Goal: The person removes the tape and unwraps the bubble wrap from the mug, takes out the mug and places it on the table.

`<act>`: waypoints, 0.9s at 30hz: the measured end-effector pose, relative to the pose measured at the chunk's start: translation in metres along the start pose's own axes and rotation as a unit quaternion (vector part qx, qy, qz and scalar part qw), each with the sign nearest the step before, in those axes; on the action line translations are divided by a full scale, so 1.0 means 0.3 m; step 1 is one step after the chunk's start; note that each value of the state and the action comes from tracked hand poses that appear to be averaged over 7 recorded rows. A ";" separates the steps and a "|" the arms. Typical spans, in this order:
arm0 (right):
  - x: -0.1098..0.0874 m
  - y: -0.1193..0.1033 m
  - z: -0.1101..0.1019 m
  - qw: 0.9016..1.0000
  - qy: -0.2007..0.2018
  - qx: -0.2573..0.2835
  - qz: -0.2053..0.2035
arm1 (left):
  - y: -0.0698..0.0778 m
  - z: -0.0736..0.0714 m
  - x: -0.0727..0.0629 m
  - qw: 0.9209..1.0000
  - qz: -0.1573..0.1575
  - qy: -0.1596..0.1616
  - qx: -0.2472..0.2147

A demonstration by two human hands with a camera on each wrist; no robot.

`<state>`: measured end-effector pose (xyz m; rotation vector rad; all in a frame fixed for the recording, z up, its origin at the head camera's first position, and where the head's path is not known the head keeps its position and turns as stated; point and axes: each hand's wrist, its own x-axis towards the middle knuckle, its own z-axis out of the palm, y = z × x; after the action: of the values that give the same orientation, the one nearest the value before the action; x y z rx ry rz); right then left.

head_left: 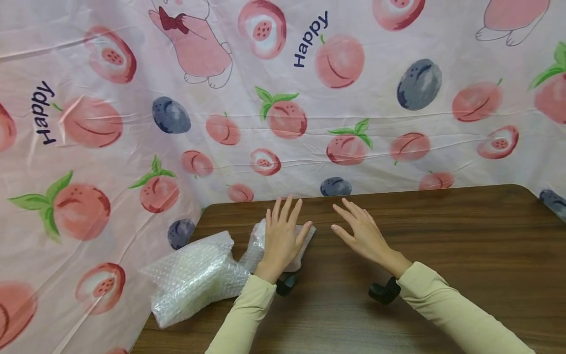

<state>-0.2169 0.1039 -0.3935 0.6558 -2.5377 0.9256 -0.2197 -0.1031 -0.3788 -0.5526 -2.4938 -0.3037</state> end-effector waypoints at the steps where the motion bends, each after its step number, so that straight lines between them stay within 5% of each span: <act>1: -0.001 -0.004 0.006 1.000 0.002 0.005 0.000 | -0.005 -0.007 -0.006 1.000 -0.002 0.003 0.001; 7: -0.005 -0.023 0.037 1.000 0.010 0.014 -0.006 | -0.030 -0.053 -0.041 1.000 -0.007 0.021 -0.002; 17: -0.023 -0.066 0.091 0.995 0.015 -0.034 -0.090 | -0.068 -0.119 -0.106 0.999 -0.042 0.032 -0.012; 27: -0.025 -0.111 0.123 0.994 -0.004 0.014 -0.108 | -0.099 -0.168 -0.163 0.989 -0.058 0.102 -0.086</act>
<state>-0.1992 0.0587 -0.4068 0.9234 -2.4050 0.8853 -0.1721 -0.1616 -0.3684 -0.4213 -2.3185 -0.5960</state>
